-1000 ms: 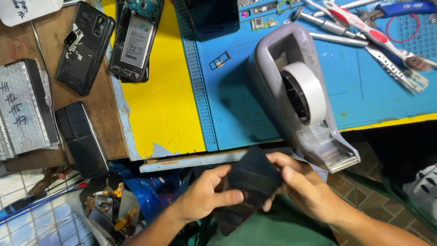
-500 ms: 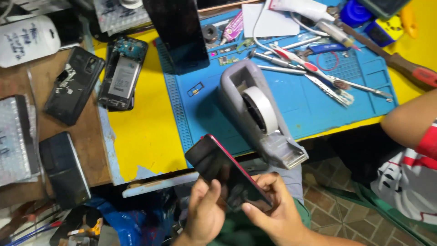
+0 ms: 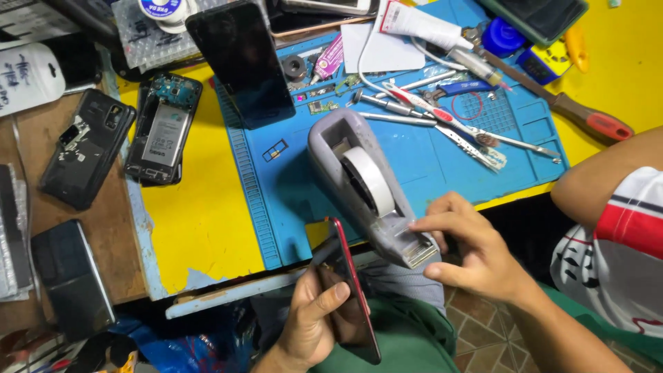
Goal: Applying adhesive to a phone frame and attaching the screen, then securing it with tape.
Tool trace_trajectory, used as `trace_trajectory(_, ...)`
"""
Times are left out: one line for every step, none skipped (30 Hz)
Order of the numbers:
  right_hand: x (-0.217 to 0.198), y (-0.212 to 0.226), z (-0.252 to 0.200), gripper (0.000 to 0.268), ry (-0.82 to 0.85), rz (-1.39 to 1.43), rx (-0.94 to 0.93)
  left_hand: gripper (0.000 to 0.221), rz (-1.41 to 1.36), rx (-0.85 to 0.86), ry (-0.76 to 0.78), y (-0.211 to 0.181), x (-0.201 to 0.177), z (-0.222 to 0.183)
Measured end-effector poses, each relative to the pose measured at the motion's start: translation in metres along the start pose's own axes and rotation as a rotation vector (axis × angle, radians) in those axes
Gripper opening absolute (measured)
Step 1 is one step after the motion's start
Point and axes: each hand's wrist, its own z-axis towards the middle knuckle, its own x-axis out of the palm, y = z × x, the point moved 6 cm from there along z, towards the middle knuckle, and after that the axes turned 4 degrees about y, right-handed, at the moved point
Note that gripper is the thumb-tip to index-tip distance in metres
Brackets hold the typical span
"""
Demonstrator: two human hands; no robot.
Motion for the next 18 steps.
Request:
trace_trajectory(0.003,-0.001,0.008,0.048,0.102,-0.051,0.015,0.041,0.014,-0.001,0.005,0.000,0.000,0.001)
trace_trajectory(0.000,0.004,0.014,0.048,0.100,-0.061,0.015,0.041,0.008,-0.001,0.014,0.000,0.001,0.001)
trace_trajectory(0.002,0.009,0.019,0.044,0.143,-0.061,0.004,0.046,-0.008,0.009,0.000,0.000,0.000,0.000)
trace_trajectory(0.003,0.015,0.025,0.043,0.186,-0.061,-0.006,0.052,-0.024,0.019,-0.013,-0.001,-0.001,0.000)
trace_trajectory(0.002,0.019,0.027,0.043,0.184,-0.066,-0.005,0.052,-0.026,0.016,-0.010,0.000,-0.001,0.000)
trace_trajectory(0.002,0.023,0.029,0.035,0.185,-0.047,-0.015,0.047,-0.018,0.021,-0.024,0.000,-0.002,0.001)
trace_trajectory(0.002,0.027,0.031,0.026,0.188,-0.026,-0.025,0.042,-0.010,0.024,-0.040,0.001,-0.004,0.001)
trace_trajectory(0.002,0.032,0.032,0.026,0.188,-0.029,-0.021,0.042,-0.013,0.021,-0.039,-0.001,-0.001,0.001)
trace_trajectory(0.002,0.035,0.032,0.018,0.172,-0.022,0.003,0.040,0.031,0.019,-0.030,-0.004,0.002,0.002)
trace_trajectory(0.002,0.039,0.033,0.010,0.156,-0.015,0.027,0.038,0.075,0.017,-0.022,-0.007,0.005,0.002)
trace_trajectory(0.004,0.040,0.032,0.010,0.155,-0.016,0.030,0.038,0.074,0.014,-0.021,-0.006,0.007,0.003)
trace_trajectory(0.004,0.041,0.030,0.009,0.123,-0.001,0.030,0.045,0.041,0.042,-0.016,-0.006,0.008,0.004)
trace_trajectory(0.004,0.043,0.029,0.009,0.092,0.014,0.031,0.053,0.009,0.070,-0.011,-0.007,0.009,0.005)
trace_trajectory(0.007,0.045,0.026,0.009,0.091,0.013,0.033,0.053,0.008,0.067,-0.011,-0.008,0.009,0.005)
trace_trajectory(0.007,0.045,0.023,0.007,0.026,-0.009,0.072,0.056,0.040,0.062,-0.021,-0.008,0.008,0.005)
trace_trajectory(0.007,0.045,0.019,0.006,-0.039,-0.031,0.110,0.060,0.072,0.057,-0.031,-0.008,0.006,0.006)
trace_trajectory(0.010,0.044,0.015,0.006,-0.041,-0.033,0.114,0.060,0.071,0.052,-0.030,-0.008,0.006,0.006)
trace_trajectory(0.010,0.042,0.010,0.005,-0.108,-0.025,0.141,0.061,0.086,0.055,-0.006,-0.008,0.008,0.007)
